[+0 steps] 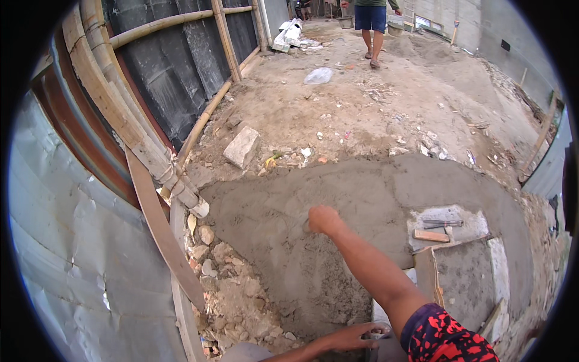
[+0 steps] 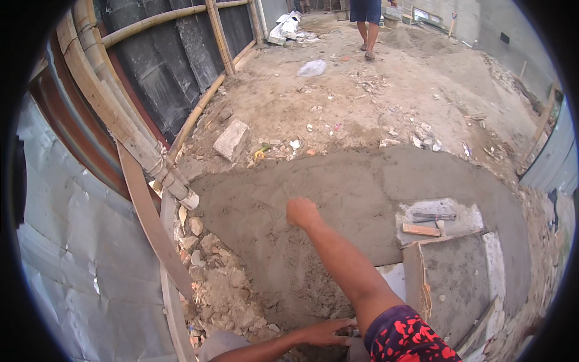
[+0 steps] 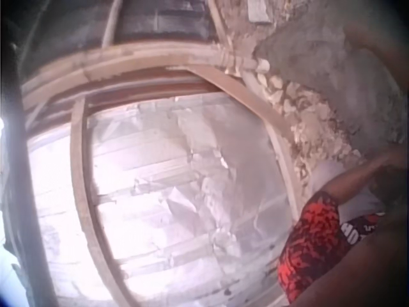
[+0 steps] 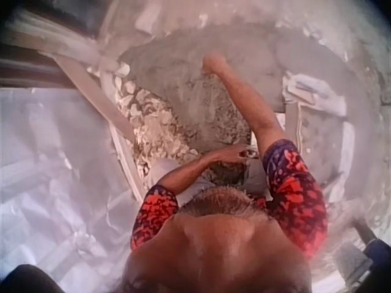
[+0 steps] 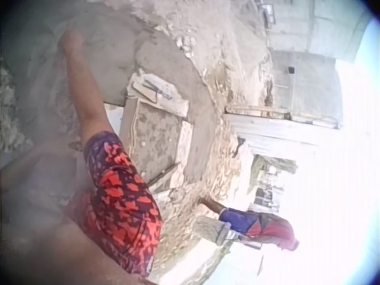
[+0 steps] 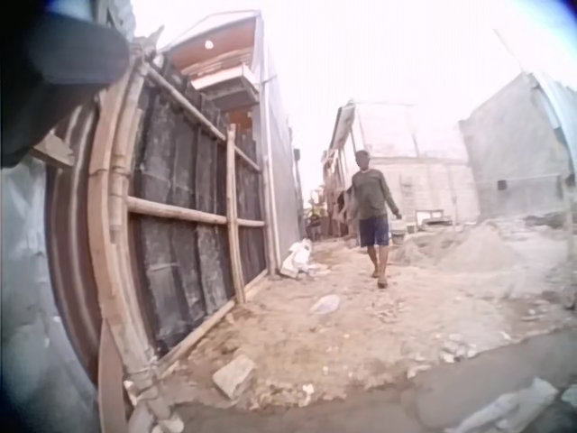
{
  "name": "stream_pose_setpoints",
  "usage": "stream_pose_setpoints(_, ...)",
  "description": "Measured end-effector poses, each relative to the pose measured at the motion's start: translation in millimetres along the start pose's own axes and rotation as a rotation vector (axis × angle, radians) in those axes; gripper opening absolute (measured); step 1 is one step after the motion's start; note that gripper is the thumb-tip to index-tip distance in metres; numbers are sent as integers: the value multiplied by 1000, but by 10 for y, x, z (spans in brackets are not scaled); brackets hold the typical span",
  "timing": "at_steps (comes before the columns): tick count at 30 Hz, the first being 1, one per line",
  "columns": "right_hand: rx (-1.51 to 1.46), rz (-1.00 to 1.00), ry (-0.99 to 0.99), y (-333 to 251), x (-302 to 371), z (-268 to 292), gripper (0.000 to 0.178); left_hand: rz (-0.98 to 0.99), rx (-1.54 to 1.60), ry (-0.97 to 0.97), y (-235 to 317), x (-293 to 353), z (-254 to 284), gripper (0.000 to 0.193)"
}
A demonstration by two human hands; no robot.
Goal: The person applies wet cement to a surface using a trowel and a bucket, smoothing and spreading the mixture across the work area.
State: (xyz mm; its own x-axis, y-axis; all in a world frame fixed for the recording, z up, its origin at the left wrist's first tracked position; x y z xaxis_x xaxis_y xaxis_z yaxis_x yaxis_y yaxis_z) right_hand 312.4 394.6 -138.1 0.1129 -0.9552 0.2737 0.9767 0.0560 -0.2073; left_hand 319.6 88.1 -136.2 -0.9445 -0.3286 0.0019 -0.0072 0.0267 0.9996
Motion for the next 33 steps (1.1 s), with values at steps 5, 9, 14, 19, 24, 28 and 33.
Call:
stream_pose_setpoints(5, -14, 41, 16, -20, 37, 9, 23, 3, -3, -4, 16, 25, -3, 63)
stream_pose_setpoints(9, -12, 29, 7, -7, 60, 4, 23, -17, 22, 8, 16, 28, -40, 62)
stream_pose_setpoints(14, 2, 4, -18, 68, 71, -41, 24, -57, -14, 26, -142, -35, -114, 67)
stream_pose_setpoints(19, 80, 57, -53, -120, 9, -95, 24, -60, -23, 86, -347, 45, -119, 67)
stream_pose_setpoints(24, 8, 155, 64, 223, -230, -196, 26, -78, -116, 144, -214, 16, -77, 73)
stream_pose_setpoints(28, -37, 18, -186, 129, -74, -127, 25, -116, -112, 190, -359, 55, -159, 78)
stream_pose_setpoints(33, -61, -10, -278, 330, -81, -216, 25, -99, -141, 236, -281, 127, -222, 79)
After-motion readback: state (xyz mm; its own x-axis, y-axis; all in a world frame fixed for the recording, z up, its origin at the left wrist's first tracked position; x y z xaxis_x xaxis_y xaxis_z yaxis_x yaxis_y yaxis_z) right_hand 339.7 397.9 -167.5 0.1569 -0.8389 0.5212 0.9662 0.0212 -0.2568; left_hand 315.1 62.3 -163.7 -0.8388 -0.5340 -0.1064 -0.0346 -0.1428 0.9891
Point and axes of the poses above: each hand's wrist, its own x-axis away from the middle knuckle, its own z-axis out of the back of the hand, y = z × x, the point moved 3 cm from there along -x, towards the middle knuckle, and after that the axes turned 12 degrees about -z, right-handed, at the moved point
